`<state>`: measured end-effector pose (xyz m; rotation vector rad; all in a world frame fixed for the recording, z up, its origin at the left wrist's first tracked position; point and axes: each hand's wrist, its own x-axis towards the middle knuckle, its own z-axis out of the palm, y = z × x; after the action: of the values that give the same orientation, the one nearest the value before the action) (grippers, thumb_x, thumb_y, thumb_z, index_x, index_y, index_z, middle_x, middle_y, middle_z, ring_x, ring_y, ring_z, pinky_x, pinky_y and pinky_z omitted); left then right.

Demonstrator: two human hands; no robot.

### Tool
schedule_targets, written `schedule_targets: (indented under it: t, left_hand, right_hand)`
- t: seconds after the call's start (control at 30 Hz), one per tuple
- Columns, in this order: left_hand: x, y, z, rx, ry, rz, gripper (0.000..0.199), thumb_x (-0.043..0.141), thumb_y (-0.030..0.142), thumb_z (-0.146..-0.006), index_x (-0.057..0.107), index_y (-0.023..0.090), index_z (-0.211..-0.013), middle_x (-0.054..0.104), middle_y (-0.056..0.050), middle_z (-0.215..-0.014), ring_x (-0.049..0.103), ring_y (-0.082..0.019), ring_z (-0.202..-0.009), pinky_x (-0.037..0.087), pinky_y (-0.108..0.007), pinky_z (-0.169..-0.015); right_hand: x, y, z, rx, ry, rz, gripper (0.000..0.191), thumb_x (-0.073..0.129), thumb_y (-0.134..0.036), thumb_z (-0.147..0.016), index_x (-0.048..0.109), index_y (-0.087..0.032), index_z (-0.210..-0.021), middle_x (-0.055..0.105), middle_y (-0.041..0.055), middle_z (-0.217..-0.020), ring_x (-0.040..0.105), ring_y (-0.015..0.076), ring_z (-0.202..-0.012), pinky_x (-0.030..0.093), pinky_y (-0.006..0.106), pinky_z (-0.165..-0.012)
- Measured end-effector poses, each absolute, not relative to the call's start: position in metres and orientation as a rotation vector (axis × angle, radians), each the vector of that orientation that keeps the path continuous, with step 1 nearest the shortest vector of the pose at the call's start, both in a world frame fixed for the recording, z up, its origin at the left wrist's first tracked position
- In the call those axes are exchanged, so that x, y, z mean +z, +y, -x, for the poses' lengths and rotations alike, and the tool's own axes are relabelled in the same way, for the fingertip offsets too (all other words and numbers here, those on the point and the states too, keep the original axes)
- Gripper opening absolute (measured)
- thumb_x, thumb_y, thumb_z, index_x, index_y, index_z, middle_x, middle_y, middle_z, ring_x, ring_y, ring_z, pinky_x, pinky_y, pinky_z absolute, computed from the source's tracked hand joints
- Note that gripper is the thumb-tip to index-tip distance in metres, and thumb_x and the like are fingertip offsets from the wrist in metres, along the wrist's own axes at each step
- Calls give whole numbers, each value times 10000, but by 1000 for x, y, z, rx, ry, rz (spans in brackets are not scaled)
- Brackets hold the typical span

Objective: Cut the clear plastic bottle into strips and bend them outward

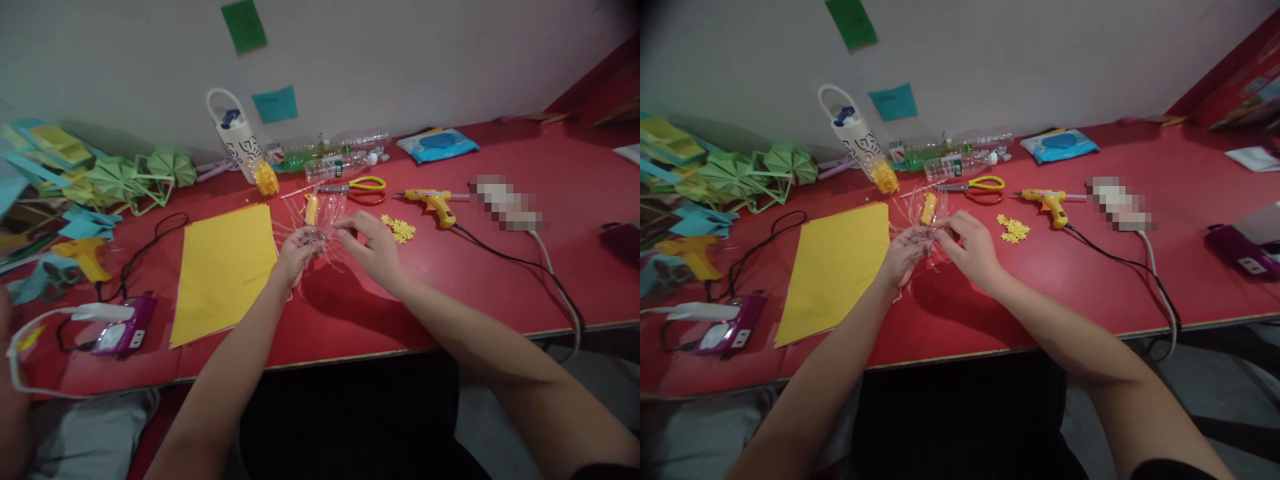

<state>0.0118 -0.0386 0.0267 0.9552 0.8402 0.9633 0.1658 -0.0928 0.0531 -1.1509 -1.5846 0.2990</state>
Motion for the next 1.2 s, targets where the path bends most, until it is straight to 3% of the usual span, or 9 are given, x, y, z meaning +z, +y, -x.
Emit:
schedule_targets:
  t: [0.33,0.8,1.0,1.2]
  left_hand:
    - [22,-38,-13,985,855,-1016,322,680,77,-513,601,172,-810,665,31,-693,581,-82,-587,449,-225,-596]
    - [23,-40,-13,987,865,-985,357,801,158,-497,610,168,-799,662,36,-690,578,-76,-580,465,-223,-597]
    - [25,-40,-13,997,856,-947,448,877,197,-424,627,171,-795,682,29,-703,612,-82,-633,496,-217,-640]
    - [23,-37,-11,1008,804,-982,440,886,258,-444,631,175,-794,681,27,-709,616,-87,-612,505,-228,-623]
  right_hand:
    - [51,-91,-166,355,-1579,1202,152,554,-181,-825,676,-230,-902,548,-24,-704,517,137,-662,416,288,-662]
    - [52,-92,-165,366,-1581,1179,78,579,-176,-814,633,-224,-784,536,-27,-685,514,139,-669,409,293,-657]
    - [50,-91,-165,388,-1664,1167,114,582,-173,-822,630,-206,-723,544,-15,-694,520,138,-664,407,281,-625]
    - [50,-95,-163,343,-1757,1161,156,576,-215,-868,662,-205,-738,553,-6,-686,514,144,-661,408,295,-651]
